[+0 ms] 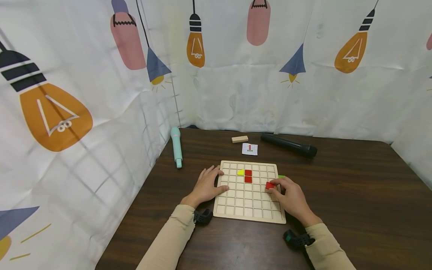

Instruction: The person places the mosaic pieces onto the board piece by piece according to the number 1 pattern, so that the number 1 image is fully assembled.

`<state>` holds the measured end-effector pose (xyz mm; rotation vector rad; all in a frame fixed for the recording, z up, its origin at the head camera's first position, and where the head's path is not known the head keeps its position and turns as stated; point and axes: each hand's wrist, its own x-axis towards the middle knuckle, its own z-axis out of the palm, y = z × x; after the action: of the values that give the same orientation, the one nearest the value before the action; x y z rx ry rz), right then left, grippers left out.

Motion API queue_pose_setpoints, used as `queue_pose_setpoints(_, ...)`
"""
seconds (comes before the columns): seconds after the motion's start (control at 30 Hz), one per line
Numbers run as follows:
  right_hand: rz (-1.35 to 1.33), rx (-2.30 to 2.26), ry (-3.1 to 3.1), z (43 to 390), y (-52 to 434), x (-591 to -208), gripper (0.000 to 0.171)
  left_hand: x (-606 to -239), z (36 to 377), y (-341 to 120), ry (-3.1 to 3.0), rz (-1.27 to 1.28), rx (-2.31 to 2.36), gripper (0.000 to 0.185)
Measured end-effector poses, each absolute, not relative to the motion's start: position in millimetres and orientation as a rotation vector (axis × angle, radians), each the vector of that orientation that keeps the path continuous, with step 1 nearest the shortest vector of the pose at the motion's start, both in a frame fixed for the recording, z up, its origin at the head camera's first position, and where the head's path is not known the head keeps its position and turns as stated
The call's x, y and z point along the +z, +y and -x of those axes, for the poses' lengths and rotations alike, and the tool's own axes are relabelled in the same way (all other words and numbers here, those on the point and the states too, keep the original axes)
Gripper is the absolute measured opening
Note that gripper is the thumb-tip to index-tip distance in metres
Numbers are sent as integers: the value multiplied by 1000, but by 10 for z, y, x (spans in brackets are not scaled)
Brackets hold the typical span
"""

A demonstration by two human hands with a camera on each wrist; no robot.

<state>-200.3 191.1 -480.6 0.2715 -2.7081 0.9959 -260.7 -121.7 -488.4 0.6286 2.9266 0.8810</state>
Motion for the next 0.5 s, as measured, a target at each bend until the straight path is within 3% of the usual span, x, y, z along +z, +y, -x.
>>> queue_pose_setpoints(0.5,-334,1096,-2706,2009,1588,-4820,23,-4866,2599,-1224,2908,-607,895,54)
